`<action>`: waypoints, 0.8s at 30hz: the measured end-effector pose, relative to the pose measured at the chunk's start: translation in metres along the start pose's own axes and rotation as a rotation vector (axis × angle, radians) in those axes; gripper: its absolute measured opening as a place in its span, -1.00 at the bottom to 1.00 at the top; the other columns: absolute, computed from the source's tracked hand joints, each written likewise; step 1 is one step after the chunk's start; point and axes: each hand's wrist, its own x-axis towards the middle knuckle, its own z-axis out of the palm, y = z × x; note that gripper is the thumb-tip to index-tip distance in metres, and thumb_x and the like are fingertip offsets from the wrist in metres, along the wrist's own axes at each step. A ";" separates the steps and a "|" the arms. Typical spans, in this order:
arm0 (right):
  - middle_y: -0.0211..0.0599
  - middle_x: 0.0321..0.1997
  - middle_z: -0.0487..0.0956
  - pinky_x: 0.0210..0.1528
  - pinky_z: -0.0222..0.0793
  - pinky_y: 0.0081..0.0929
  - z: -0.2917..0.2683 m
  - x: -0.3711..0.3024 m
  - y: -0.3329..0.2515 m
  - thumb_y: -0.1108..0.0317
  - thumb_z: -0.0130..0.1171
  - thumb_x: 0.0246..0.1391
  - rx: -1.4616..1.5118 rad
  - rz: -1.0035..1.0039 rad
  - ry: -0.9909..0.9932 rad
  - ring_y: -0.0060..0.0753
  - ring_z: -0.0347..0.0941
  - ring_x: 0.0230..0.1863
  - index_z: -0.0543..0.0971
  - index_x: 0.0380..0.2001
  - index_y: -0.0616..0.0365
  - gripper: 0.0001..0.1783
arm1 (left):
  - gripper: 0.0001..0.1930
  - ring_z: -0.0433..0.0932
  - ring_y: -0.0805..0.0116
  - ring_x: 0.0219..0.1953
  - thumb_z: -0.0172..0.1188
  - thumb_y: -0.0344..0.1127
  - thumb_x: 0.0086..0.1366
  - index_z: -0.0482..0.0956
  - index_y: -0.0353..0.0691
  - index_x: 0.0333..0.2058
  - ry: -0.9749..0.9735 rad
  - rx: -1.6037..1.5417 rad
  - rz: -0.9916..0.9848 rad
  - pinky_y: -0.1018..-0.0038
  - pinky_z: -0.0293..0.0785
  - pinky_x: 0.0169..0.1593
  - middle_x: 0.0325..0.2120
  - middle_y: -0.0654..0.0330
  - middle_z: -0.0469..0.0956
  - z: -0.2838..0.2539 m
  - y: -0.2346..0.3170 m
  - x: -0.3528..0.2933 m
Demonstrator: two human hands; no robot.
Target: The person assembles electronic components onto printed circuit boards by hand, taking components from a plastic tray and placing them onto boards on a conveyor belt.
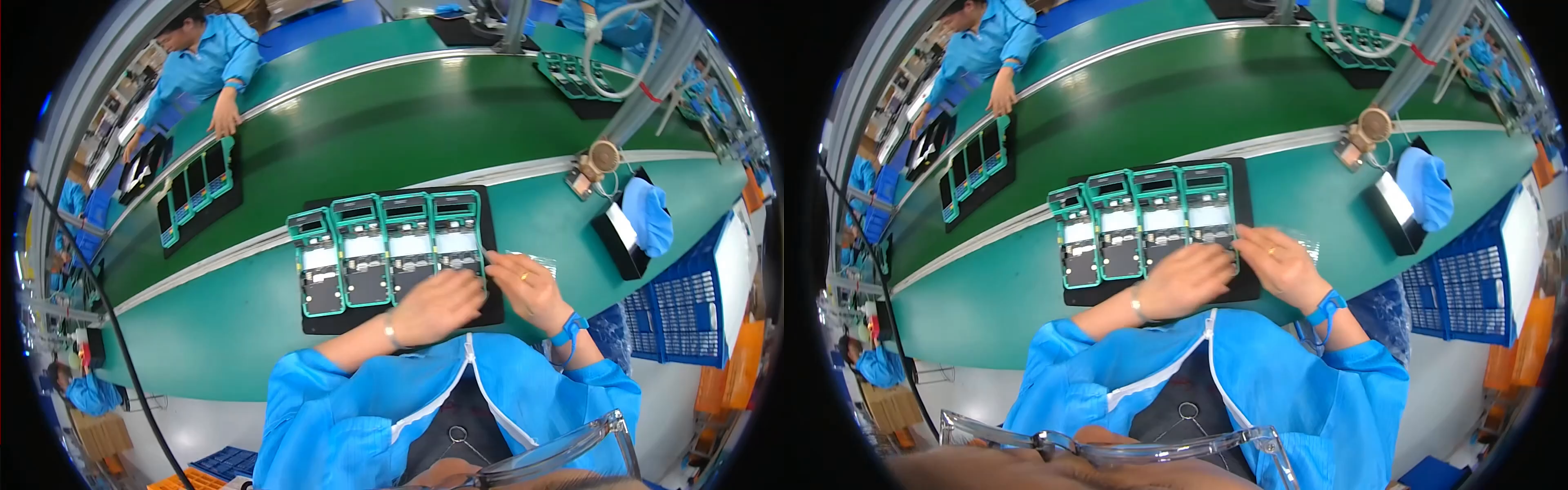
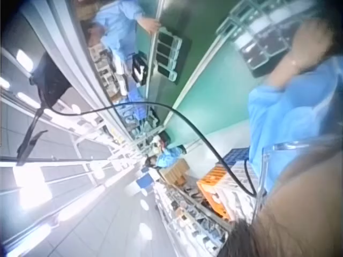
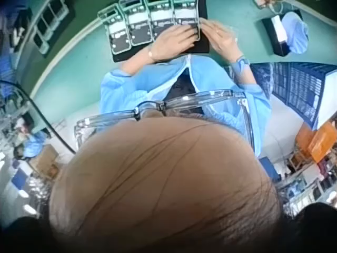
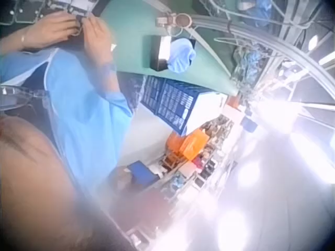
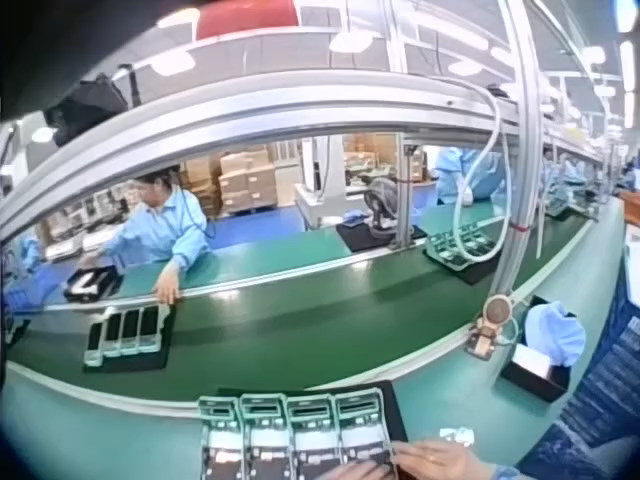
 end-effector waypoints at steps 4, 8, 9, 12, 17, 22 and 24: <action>-0.05 -0.02 0.63 -0.05 0.58 -0.29 0.052 0.047 -0.025 0.54 0.24 -0.06 0.194 -0.188 -0.097 -0.07 0.59 -0.08 0.60 -0.11 0.24 -0.65 | -0.86 0.57 0.05 -0.14 0.31 -0.50 0.08 0.60 -0.29 -0.35 0.188 0.240 -0.374 0.24 0.53 -0.03 -0.27 0.08 0.62 -0.073 -0.031 -0.086; -0.03 0.02 0.60 0.02 0.53 -0.29 0.117 0.084 -0.042 0.50 0.22 -0.07 0.284 -0.305 -0.121 -0.10 0.56 0.00 0.58 -0.10 0.25 -0.62 | -0.78 0.52 0.05 -0.05 0.29 -0.43 0.15 0.62 -0.30 -0.20 0.045 0.436 -0.664 0.19 0.48 -0.01 -0.17 0.13 0.62 -0.118 -0.037 -0.133; -0.01 0.00 0.61 0.00 0.53 -0.30 0.129 0.097 -0.045 0.49 0.21 -0.10 0.291 -0.350 -0.111 -0.11 0.56 -0.03 0.58 -0.11 0.29 -0.62 | -0.77 0.50 0.07 -0.01 0.28 -0.40 0.17 0.61 -0.30 -0.18 -0.022 0.497 -0.625 0.21 0.48 -0.03 -0.13 0.16 0.61 -0.117 -0.038 -0.143; 0.00 0.03 0.59 -0.03 0.56 -0.31 0.167 0.114 -0.048 0.50 0.23 -0.12 0.230 -0.366 -0.131 -0.09 0.56 -0.03 0.57 -0.09 0.31 -0.58 | -0.77 0.50 0.09 -0.01 0.26 -0.41 0.18 0.61 -0.30 -0.17 0.000 0.497 -0.635 0.26 0.48 -0.06 -0.10 0.16 0.60 -0.110 -0.038 -0.148; 0.01 0.01 0.60 0.00 0.56 -0.32 0.193 0.127 -0.055 0.48 0.20 -0.13 0.153 -0.403 -0.128 -0.11 0.55 -0.02 0.60 -0.13 0.32 -0.61 | -0.75 0.52 0.08 -0.04 0.26 -0.48 0.14 0.60 -0.32 -0.17 0.047 0.451 -0.647 0.27 0.49 -0.06 -0.08 0.12 0.59 -0.109 -0.042 -0.154; -0.01 0.00 0.60 0.02 0.54 -0.34 0.201 0.129 -0.057 0.47 0.20 -0.11 0.118 -0.422 -0.127 -0.13 0.54 0.01 0.60 -0.14 0.32 -0.63 | -0.77 0.51 0.08 -0.02 0.26 -0.46 0.14 0.60 -0.35 -0.19 0.051 0.454 -0.627 0.27 0.49 -0.07 -0.10 0.10 0.59 -0.107 -0.046 -0.159; -0.02 0.00 0.60 0.03 0.53 -0.35 0.203 0.129 -0.056 0.47 0.20 -0.10 0.103 -0.431 -0.122 -0.13 0.54 0.01 0.60 -0.14 0.32 -0.63 | -0.76 0.51 0.07 -0.03 0.26 -0.47 0.13 0.60 -0.36 -0.19 0.070 0.447 -0.616 0.28 0.50 -0.08 -0.10 0.09 0.59 -0.107 -0.046 -0.159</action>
